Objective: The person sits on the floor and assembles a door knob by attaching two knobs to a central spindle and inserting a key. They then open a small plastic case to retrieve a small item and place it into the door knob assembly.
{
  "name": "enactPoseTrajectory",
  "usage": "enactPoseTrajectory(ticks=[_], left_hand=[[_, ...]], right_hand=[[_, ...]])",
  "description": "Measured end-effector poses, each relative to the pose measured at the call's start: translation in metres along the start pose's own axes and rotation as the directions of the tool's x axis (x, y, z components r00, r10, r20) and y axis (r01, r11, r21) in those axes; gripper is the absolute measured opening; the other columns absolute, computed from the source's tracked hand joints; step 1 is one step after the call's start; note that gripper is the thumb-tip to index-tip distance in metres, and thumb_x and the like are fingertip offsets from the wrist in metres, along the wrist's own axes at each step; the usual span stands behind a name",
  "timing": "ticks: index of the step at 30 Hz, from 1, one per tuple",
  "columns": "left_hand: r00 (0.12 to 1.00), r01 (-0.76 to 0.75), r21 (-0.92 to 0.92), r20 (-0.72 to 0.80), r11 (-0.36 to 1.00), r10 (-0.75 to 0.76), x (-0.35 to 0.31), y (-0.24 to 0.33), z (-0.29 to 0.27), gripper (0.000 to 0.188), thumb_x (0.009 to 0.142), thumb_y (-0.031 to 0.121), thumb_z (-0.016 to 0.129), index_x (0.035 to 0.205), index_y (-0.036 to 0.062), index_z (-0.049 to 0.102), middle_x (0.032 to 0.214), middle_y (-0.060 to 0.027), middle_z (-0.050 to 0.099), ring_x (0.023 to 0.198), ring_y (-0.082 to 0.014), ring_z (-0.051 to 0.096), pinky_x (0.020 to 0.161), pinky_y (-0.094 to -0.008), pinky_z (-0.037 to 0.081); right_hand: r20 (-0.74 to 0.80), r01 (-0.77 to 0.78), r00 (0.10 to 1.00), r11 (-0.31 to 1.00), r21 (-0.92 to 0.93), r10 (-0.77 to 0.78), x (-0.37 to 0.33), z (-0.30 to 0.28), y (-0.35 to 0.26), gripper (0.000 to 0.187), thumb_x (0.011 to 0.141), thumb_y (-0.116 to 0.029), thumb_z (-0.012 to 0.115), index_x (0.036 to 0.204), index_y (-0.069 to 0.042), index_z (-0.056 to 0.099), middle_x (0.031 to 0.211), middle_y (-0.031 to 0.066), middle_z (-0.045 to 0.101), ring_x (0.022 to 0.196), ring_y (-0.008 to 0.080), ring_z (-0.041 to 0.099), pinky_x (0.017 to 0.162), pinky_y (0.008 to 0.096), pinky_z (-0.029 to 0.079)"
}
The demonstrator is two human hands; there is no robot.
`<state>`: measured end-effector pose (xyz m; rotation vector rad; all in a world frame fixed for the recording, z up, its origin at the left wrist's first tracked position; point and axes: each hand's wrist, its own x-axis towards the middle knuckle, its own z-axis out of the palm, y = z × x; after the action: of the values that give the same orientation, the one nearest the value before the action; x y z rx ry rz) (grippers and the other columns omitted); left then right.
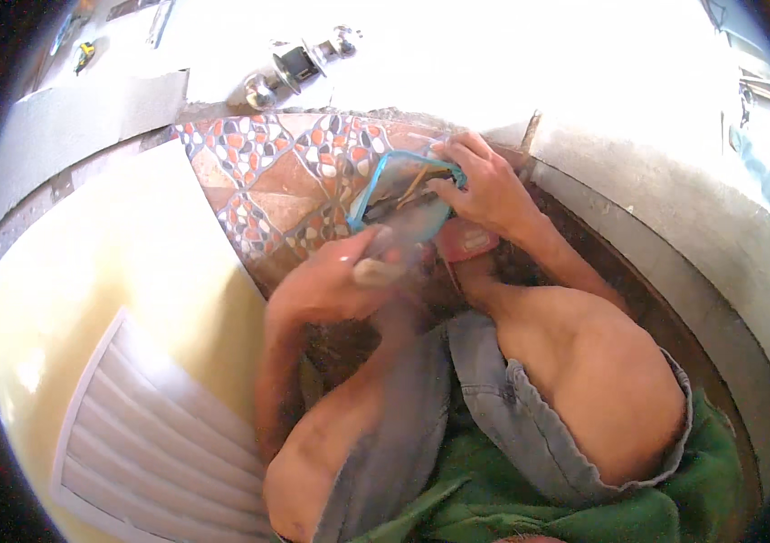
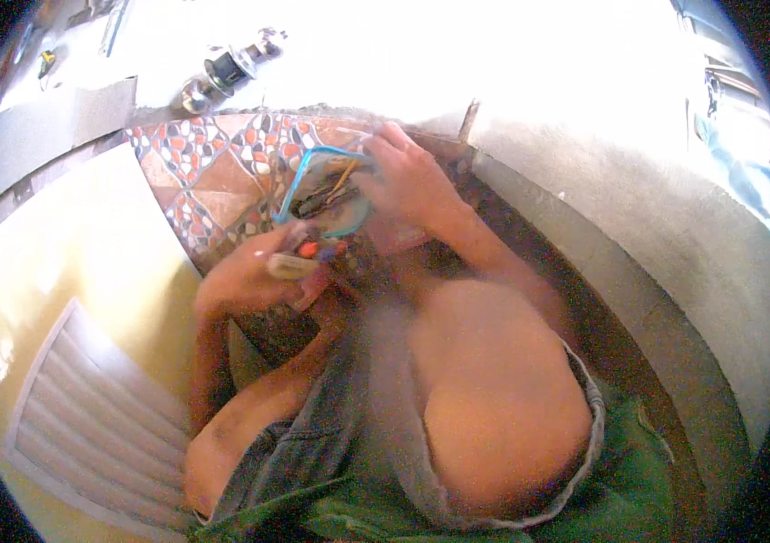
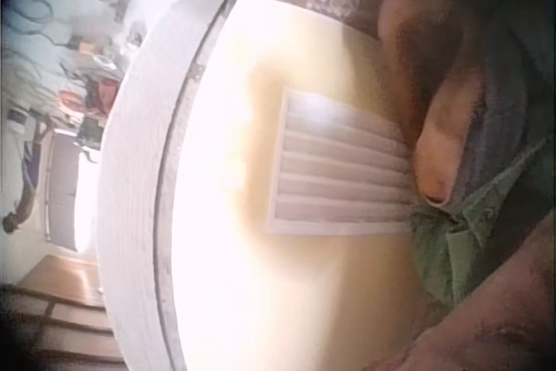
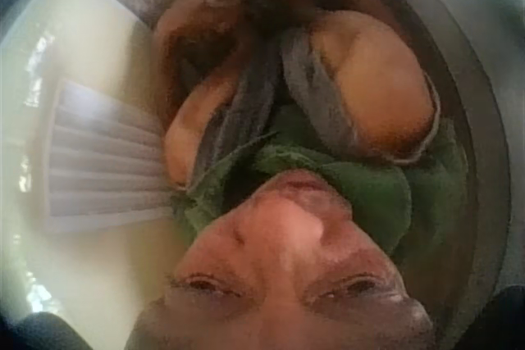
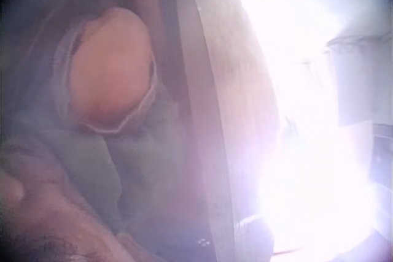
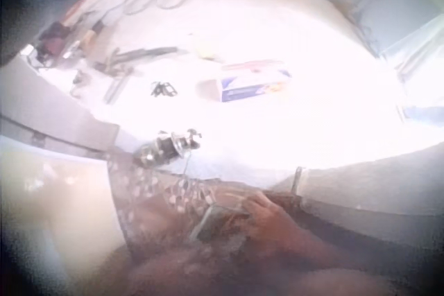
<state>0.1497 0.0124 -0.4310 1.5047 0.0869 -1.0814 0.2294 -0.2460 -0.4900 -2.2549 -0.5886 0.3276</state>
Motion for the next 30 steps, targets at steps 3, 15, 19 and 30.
enactPoseTrajectory(ticks=[3, 15, 19, 30], left_hand=[[0.970, -0.172, -0.060, -0.187, 0.983, 0.158, 0.004, 0.039, -0.010, 0.041, 0.079, 0.015, 0.074, 0.116, 0.0024, 0.060, 0.096, -0.0110, 0.070, 0.087, -0.0178, 0.067, 0.077, -0.0325, 0.054], [0.809, -0.270, 0.430, -0.385, 0.862, 0.445, 0.082, -0.007, 0.026, 0.046, 0.081, 0.022, 0.077, 0.119, 0.0056, 0.056, 0.098, -0.0193, 0.068, 0.089, -0.0378, 0.068, 0.077, -0.0442, 0.053], [0.826, -0.196, 0.470, -0.393, 0.860, 0.403, 0.076, -0.002, 0.035, 0.048, 0.080, 0.016, 0.075, 0.121, 0.0057, 0.053, 0.108, -0.0241, 0.064, 0.104, -0.0458, 0.061, 0.083, -0.0481, 0.050], [0.837, 0.131, 0.599, -0.494, 0.790, 0.235, 0.072, -0.011, 0.055, 0.034, 0.089, 0.006, 0.057, 0.121, 0.0038, 0.046, 0.111, -0.0281, 0.059, 0.105, -0.0481, 0.059, 0.083, -0.0541, 0.050]], right_hand=[[0.064, -0.238, 0.970, 0.968, 0.086, 0.233, -0.007, -0.012, -0.008, 0.026, 0.085, -0.017, 0.074, 0.106, -0.001, 0.069, 0.098, 0.0172, 0.064, 0.096, 0.0335, 0.066, 0.081, 0.0408, 0.055], [0.008, -0.407, 0.909, 0.883, 0.234, 0.417, -0.014, 0.000, 0.010, 0.026, 0.087, -0.021, 0.072, 0.104, -0.001, 0.072, 0.103, 0.0151, 0.068, 0.097, 0.0294, 0.067, 0.088, 0.0377, 0.052], [0.030, -0.417, 0.905, 0.870, 0.264, 0.424, -0.012, -0.006, 0.002, 0.025, 0.087, -0.020, 0.072, 0.104, -0.002, 0.074, 0.103, 0.0152, 0.068, 0.099, 0.0276, 0.067, 0.089, 0.0365, 0.051], [0.094, -0.394, 0.919, 0.867, 0.307, 0.384, -0.013, -0.010, -0.010, 0.019, 0.083, -0.016, 0.076, 0.096, -0.003, 0.076, 0.095, 0.0112, 0.068, 0.093, 0.0232, 0.067, 0.087, 0.0348, 0.052]])
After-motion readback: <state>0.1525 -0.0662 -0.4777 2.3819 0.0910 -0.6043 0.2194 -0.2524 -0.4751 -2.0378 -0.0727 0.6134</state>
